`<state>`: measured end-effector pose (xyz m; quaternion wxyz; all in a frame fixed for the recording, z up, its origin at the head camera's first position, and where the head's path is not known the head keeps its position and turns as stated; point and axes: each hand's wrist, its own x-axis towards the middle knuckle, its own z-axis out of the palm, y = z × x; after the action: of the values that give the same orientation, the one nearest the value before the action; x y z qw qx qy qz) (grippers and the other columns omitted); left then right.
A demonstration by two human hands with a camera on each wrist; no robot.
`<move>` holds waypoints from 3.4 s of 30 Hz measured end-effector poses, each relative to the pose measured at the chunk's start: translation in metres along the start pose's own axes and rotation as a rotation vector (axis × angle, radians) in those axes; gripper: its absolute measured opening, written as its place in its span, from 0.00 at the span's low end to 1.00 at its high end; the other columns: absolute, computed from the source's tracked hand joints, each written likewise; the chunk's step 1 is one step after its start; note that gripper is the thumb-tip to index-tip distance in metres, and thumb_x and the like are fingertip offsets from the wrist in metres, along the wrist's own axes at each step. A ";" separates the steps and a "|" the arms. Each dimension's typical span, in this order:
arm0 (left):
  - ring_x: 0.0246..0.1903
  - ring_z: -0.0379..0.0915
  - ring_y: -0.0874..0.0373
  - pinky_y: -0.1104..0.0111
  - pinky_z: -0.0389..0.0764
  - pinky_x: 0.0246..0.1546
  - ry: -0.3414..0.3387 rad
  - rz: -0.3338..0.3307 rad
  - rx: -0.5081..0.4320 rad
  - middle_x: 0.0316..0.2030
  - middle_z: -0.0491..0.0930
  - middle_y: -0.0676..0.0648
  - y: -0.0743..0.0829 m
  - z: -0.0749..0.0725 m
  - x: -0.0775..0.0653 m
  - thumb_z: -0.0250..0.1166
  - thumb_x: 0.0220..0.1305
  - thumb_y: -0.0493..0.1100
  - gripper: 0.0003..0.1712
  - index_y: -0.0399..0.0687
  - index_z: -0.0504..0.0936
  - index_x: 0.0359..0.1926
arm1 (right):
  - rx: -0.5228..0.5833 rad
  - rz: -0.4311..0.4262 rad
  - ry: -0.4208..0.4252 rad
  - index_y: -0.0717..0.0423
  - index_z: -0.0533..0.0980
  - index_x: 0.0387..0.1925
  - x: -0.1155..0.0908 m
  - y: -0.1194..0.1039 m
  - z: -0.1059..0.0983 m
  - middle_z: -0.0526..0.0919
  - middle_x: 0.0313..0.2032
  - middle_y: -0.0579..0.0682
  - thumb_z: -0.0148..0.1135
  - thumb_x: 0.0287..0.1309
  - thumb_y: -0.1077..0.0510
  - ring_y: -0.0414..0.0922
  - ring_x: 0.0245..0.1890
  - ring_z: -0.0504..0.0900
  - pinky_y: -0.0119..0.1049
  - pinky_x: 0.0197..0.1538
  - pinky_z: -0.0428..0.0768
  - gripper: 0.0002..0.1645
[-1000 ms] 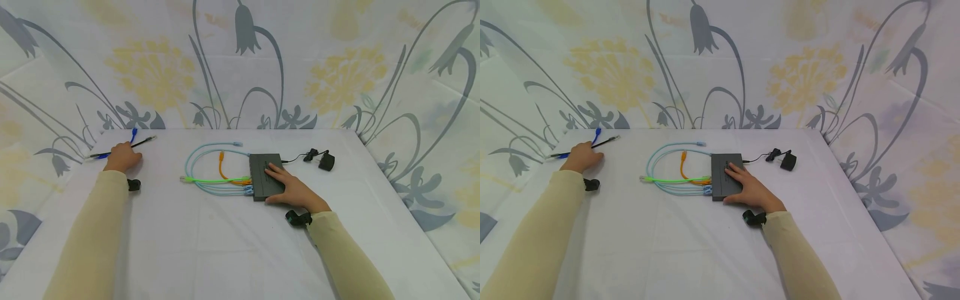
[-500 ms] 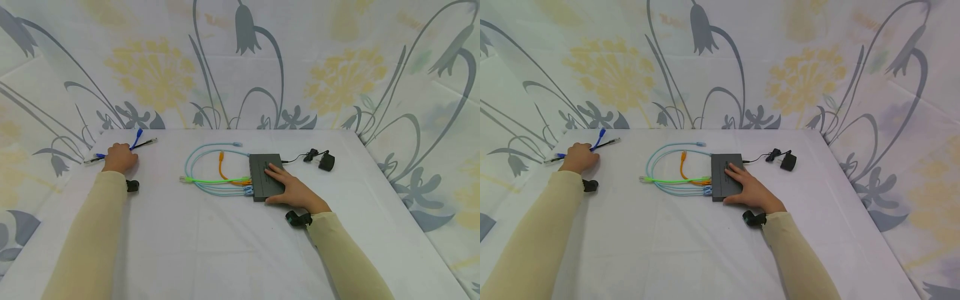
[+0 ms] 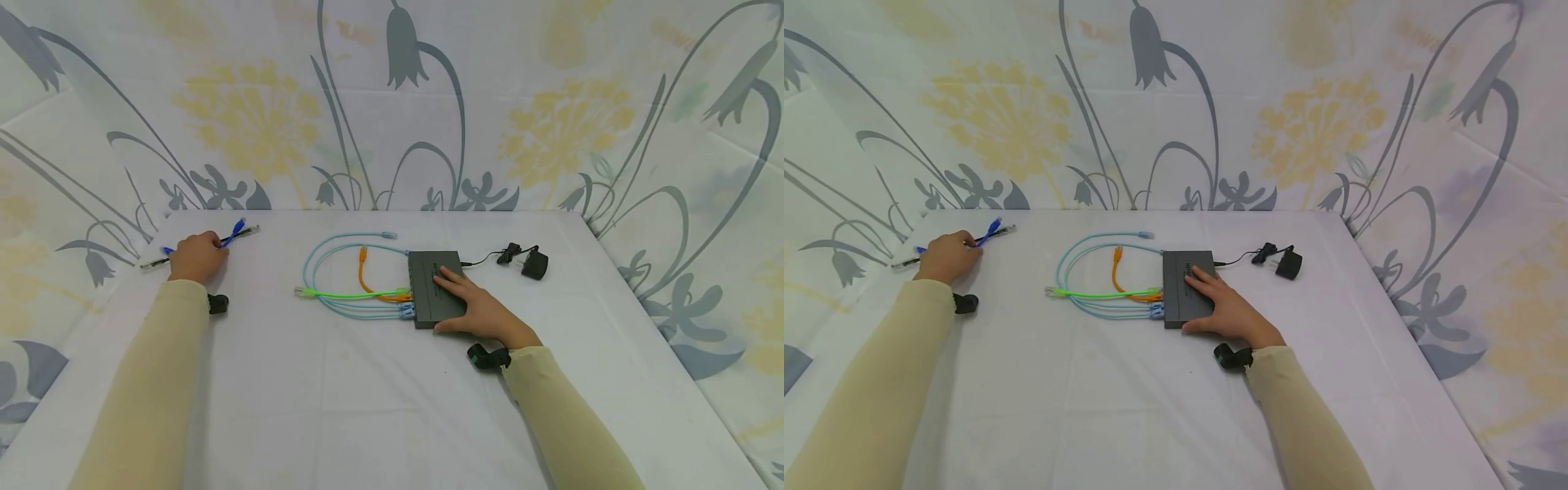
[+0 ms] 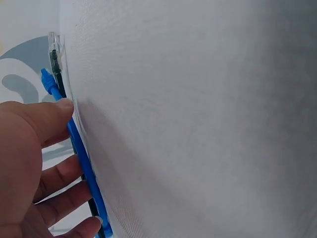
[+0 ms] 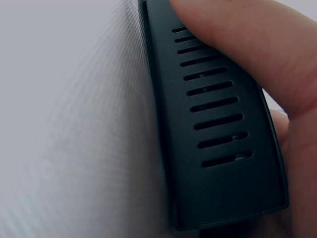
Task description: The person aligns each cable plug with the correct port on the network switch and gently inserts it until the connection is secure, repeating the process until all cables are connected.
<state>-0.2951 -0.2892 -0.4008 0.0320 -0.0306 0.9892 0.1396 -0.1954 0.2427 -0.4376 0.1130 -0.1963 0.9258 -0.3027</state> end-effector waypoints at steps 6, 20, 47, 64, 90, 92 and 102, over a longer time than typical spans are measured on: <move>0.51 0.65 0.25 0.32 0.64 0.49 -0.015 0.004 0.009 0.50 0.74 0.27 0.002 0.001 -0.001 0.50 0.71 0.44 0.19 0.33 0.72 0.53 | 0.002 0.000 0.004 0.31 0.52 0.74 0.000 0.000 0.000 0.41 0.77 0.33 0.70 0.42 0.29 0.55 0.77 0.41 0.65 0.69 0.56 0.60; 0.54 0.66 0.26 0.34 0.65 0.53 -0.015 0.030 0.005 0.53 0.72 0.25 0.012 0.003 0.007 0.49 0.67 0.39 0.21 0.29 0.70 0.57 | 0.012 0.004 -0.001 0.31 0.52 0.74 0.000 -0.001 0.000 0.41 0.77 0.34 0.70 0.43 0.29 0.56 0.77 0.42 0.65 0.69 0.56 0.60; 0.54 0.66 0.28 0.40 0.68 0.55 0.084 0.024 -0.128 0.55 0.69 0.23 0.017 -0.006 0.008 0.43 0.75 0.43 0.25 0.31 0.59 0.64 | -0.007 -0.003 -0.002 0.30 0.51 0.74 0.001 0.003 -0.001 0.41 0.77 0.33 0.70 0.41 0.27 0.56 0.77 0.42 0.64 0.70 0.56 0.61; 0.50 0.71 0.28 0.40 0.73 0.50 0.219 0.072 -0.086 0.52 0.72 0.22 0.020 -0.020 0.007 0.41 0.74 0.42 0.25 0.24 0.66 0.60 | -0.006 0.003 -0.015 0.30 0.51 0.74 0.001 0.001 -0.002 0.40 0.77 0.34 0.69 0.42 0.28 0.55 0.77 0.42 0.64 0.69 0.56 0.60; 0.53 0.68 0.30 0.41 0.70 0.54 0.294 0.092 -0.175 0.55 0.73 0.26 0.035 -0.044 -0.002 0.39 0.76 0.48 0.29 0.30 0.70 0.62 | -0.014 -0.005 -0.013 0.31 0.51 0.75 0.003 0.003 -0.001 0.40 0.77 0.34 0.69 0.42 0.27 0.56 0.77 0.43 0.64 0.69 0.57 0.61; 0.55 0.68 0.31 0.41 0.70 0.55 0.276 0.095 -0.193 0.56 0.71 0.27 0.037 -0.045 -0.003 0.38 0.76 0.49 0.29 0.31 0.69 0.63 | -0.014 -0.004 -0.014 0.31 0.51 0.75 0.003 0.002 -0.001 0.40 0.77 0.34 0.69 0.42 0.27 0.56 0.77 0.42 0.64 0.69 0.57 0.61; 0.44 0.73 0.36 0.46 0.73 0.45 0.274 0.168 -0.229 0.49 0.75 0.29 0.057 -0.046 -0.006 0.42 0.75 0.44 0.25 0.32 0.67 0.63 | -0.002 -0.011 -0.010 0.32 0.51 0.75 0.001 0.002 0.000 0.40 0.77 0.35 0.69 0.42 0.28 0.56 0.77 0.43 0.65 0.69 0.57 0.60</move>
<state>-0.2953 -0.2472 -0.3405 -0.1184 0.0300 0.9611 0.2478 -0.1972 0.2435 -0.4386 0.1156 -0.2029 0.9244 -0.3016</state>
